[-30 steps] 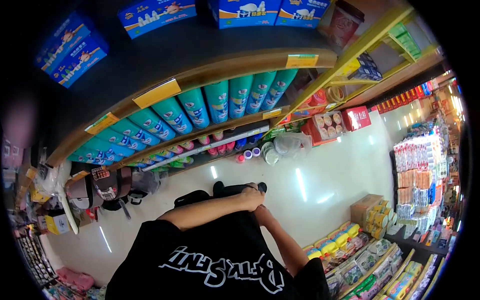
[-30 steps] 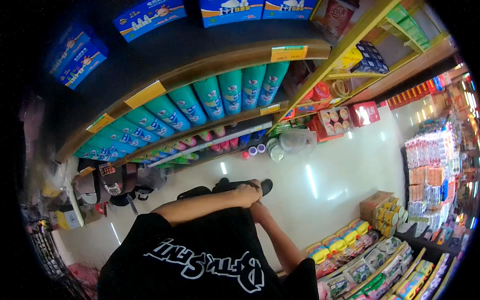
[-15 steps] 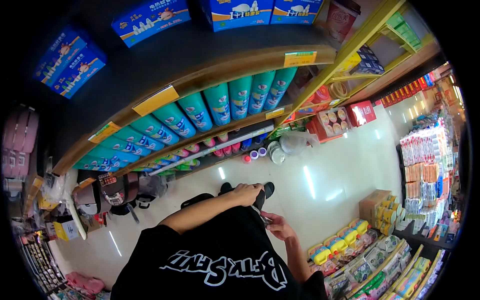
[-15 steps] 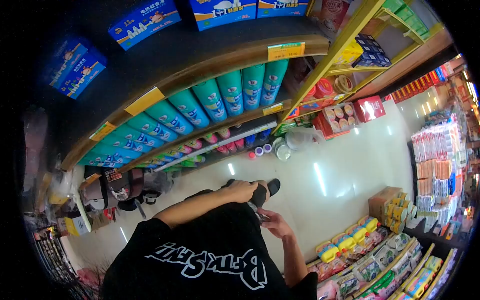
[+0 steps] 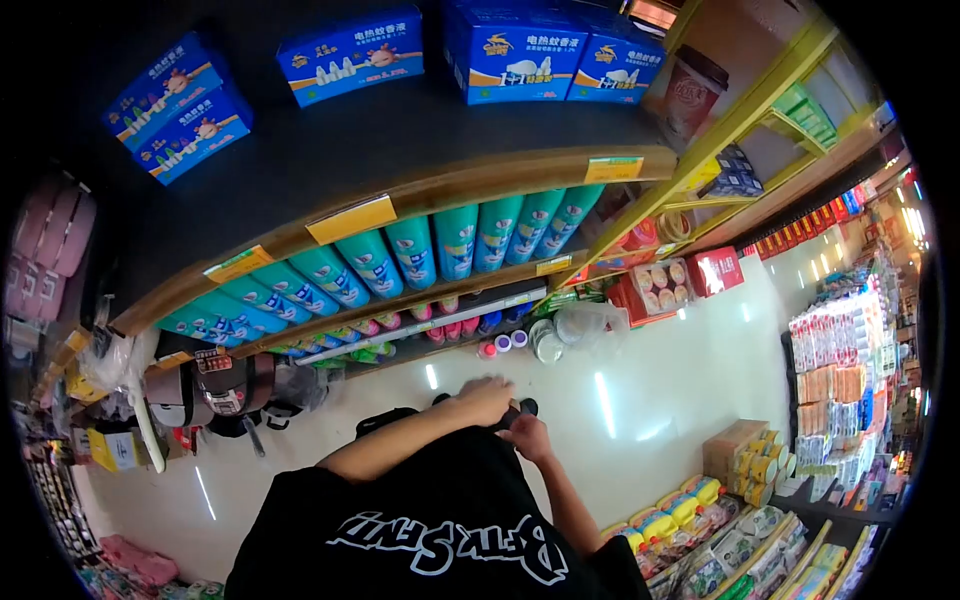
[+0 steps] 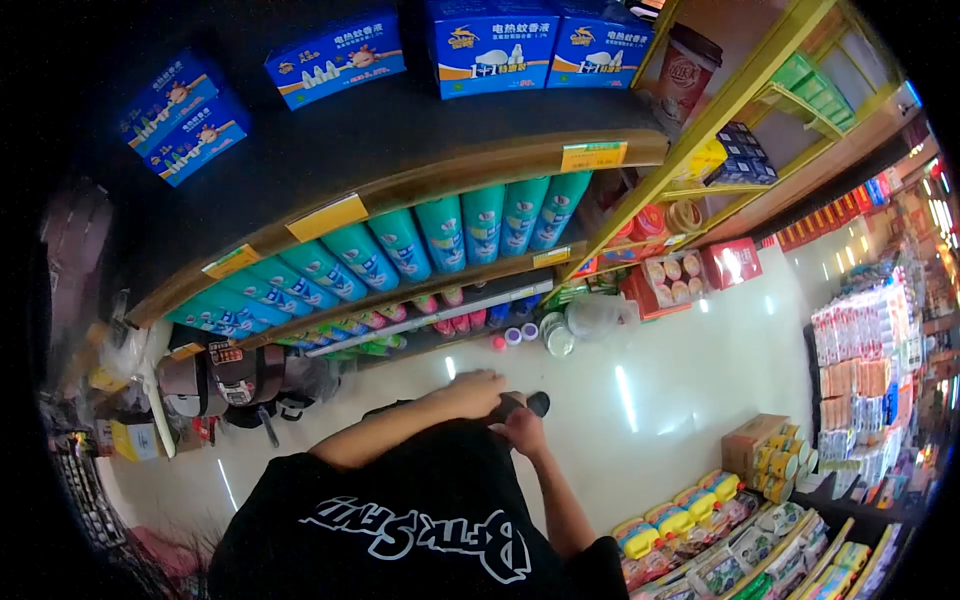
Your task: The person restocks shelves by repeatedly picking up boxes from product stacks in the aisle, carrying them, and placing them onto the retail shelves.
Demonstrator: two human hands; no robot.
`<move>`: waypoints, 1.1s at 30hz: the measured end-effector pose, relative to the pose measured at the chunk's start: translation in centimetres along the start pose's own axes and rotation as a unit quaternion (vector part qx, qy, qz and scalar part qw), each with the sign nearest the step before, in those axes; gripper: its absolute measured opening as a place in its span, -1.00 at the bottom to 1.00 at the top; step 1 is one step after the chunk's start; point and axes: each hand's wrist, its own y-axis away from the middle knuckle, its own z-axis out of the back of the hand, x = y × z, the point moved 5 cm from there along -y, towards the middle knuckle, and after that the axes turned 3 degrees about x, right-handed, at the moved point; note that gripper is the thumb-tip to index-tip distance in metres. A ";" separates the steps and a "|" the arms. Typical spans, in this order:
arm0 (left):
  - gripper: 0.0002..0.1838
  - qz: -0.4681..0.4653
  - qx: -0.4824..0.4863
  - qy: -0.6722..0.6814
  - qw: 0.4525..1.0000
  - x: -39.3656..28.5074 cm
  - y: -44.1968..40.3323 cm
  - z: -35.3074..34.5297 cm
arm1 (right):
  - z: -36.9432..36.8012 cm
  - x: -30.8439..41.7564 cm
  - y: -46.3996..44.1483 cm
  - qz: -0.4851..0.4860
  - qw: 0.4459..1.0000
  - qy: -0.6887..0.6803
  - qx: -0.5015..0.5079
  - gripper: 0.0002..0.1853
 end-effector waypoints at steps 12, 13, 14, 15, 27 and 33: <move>-0.29 0.203 -0.513 -0.115 0.826 0.6 9.9 25.3 | -0.9 -0.9 -3.2 0.244 0.959 0.138 0.035 -0.80; -0.31 0.204 -0.537 -0.132 0.807 0.9 9.9 25.6 | -1.1 -2.2 -4.3 0.282 0.952 0.108 0.047 -0.77; -0.32 0.208 -0.537 -0.137 0.806 1.2 9.8 25.9 | -1.0 -2.5 -5.2 0.295 0.944 0.131 0.064 -0.76; -0.33 0.212 -0.535 -0.142 0.805 1.3 9.8 26.0 | -0.8 -2.4 -5.5 0.306 0.936 0.154 0.083 -0.74; -0.51 0.201 -0.533 -0.079 0.818 1.3 11.6 22.9 | 4.3 13.3 1.0 0.173 0.945 0.275 0.042 -0.53; -0.70 0.143 -0.625 -0.126 0.757 1.1 12.6 20.0 | 5.4 25.2 -1.2 0.300 0.940 0.143 -0.073 -0.34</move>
